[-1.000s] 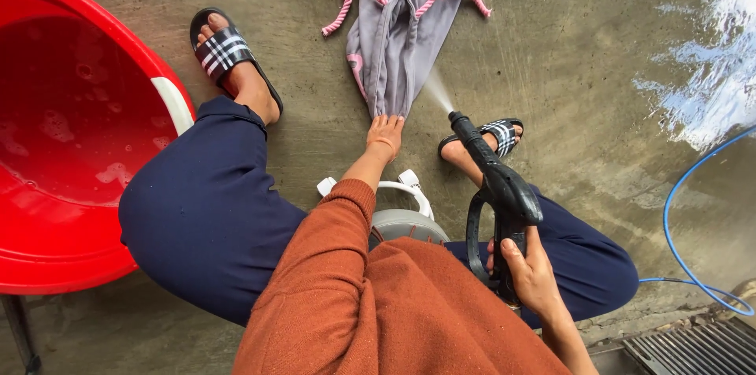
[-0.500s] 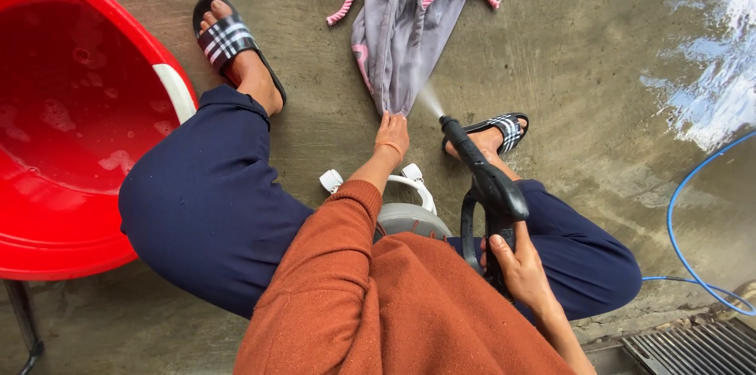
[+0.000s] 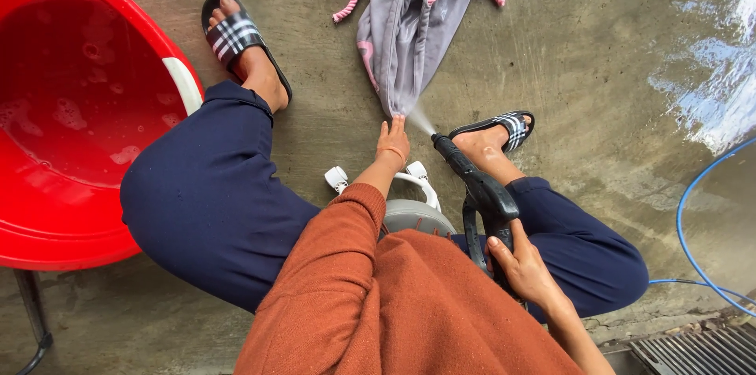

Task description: Pressure washing a grey hoodie laid out on a concrete floor using a high-pressure water spray nozzle.

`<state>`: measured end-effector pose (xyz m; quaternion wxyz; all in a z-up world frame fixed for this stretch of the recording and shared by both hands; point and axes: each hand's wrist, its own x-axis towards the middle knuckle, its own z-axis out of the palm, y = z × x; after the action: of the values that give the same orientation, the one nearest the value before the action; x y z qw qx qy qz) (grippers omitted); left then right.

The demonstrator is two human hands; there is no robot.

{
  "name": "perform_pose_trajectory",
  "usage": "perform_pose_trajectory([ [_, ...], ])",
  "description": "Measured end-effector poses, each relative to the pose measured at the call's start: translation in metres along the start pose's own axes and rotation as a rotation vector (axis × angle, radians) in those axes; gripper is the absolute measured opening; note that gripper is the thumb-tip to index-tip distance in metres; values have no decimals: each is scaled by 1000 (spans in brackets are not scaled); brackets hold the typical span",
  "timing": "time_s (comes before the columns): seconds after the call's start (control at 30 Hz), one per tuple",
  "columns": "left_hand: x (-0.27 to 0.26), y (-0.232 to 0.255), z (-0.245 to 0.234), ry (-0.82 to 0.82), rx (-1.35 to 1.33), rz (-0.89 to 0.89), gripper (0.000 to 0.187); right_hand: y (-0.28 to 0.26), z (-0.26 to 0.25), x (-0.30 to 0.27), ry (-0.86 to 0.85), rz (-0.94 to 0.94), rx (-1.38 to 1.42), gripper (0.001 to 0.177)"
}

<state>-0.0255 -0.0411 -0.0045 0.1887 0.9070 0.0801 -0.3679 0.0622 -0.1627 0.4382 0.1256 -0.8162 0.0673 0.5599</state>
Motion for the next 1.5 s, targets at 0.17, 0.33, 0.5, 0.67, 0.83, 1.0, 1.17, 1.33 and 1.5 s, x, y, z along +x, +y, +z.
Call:
perform_pose_trajectory([
  [0.17,-23,-31,-27,358,-252,30,20,-14,-8,-8,2,14,-96,52],
  [0.33,-36,-57,-56,674,-603,-288,27,-10,-13,-6,-9,45,-254,57],
  [0.5,-23,-79,-72,261,-1001,-493,31,-4,-12,-5,-60,48,-348,53],
  [0.67,-24,-95,-97,84,-1120,-561,34,-7,-11,-18,-71,-1,-303,66],
  [0.83,-29,-99,-103,24,-1132,-588,42,7,-8,-22,-77,-19,-310,62],
  [1.0,-23,-100,-96,34,-1171,-584,42,9,-4,-19,-49,20,-324,61],
  [1.17,-25,-102,-96,43,-1199,-595,43,7,0,-20,-55,-24,-314,60],
  [1.33,-11,-108,-76,78,-1244,-595,47,0,3,-20,-52,-63,-309,69],
  [1.5,-19,-112,-83,41,-1280,-613,56,-8,4,-21,-38,-74,-307,71],
])
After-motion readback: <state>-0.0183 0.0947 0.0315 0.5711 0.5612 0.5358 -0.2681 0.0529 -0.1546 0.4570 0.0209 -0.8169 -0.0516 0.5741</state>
